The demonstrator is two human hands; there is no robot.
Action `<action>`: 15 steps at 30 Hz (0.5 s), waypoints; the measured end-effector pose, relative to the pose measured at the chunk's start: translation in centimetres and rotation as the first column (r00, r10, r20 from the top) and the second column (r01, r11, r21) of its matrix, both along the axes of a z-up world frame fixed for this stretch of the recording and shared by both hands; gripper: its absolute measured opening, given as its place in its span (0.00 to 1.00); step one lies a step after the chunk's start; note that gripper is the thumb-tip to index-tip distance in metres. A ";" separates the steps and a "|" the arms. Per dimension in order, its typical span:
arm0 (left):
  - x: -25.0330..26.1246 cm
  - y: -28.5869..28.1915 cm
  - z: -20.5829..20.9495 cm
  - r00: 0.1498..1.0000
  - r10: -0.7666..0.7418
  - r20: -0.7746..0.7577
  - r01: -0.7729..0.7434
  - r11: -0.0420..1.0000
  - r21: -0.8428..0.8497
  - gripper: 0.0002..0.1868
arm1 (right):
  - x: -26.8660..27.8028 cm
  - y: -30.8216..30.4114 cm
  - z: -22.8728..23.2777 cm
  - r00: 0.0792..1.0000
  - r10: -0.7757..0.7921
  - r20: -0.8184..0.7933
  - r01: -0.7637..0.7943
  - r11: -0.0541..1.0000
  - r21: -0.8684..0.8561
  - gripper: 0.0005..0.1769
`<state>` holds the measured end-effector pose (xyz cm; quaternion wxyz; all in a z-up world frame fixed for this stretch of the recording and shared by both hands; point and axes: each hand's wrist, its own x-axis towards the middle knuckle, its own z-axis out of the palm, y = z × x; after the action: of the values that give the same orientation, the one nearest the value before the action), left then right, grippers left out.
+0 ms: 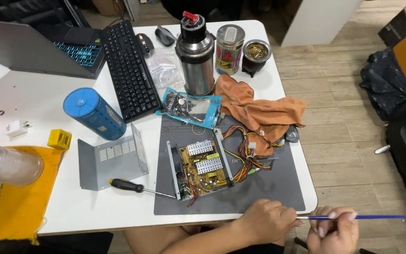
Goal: Cleaning the internal components of a computer power supply unit using a brush.
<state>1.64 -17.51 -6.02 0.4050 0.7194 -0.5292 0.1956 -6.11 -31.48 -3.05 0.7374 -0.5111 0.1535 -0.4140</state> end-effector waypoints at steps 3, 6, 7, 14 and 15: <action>-0.1 2.4 -2.1 0.974 -0.032 -0.225 0.059 0.992 0.111 0.15 | -0.9 -4.0 0.4 0.999 -0.008 -0.039 0.013 0.993 0.117 0.23; 0.2 6.1 -1.4 0.913 -0.034 -0.406 0.089 0.989 0.117 0.05 | -0.9 -4.2 0.6 0.967 -0.151 -0.204 0.143 0.988 -0.055 0.22; 0.3 7.4 -1.0 0.899 -0.078 -0.431 0.104 0.994 0.038 0.21 | -0.8 -3.6 0.4 0.927 -0.289 -0.240 0.238 0.946 -0.220 0.21; -0.8 12.0 1.7 0.955 0.203 -0.216 -0.250 0.944 -0.214 0.09 | 3.2 -1.4 -5.6 0.880 0.232 -0.414 -0.284 0.956 -0.067 0.17; -0.9 12.6 1.7 0.938 0.225 -0.265 -0.290 0.926 -0.241 0.10 | 3.7 -0.5 -5.6 0.803 0.347 -0.484 -0.377 0.925 0.038 0.14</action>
<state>0.71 -4.88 -4.29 0.5310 0.7373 -0.3460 0.2337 -2.36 -31.97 -8.61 0.7254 -0.6394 0.2193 -0.1297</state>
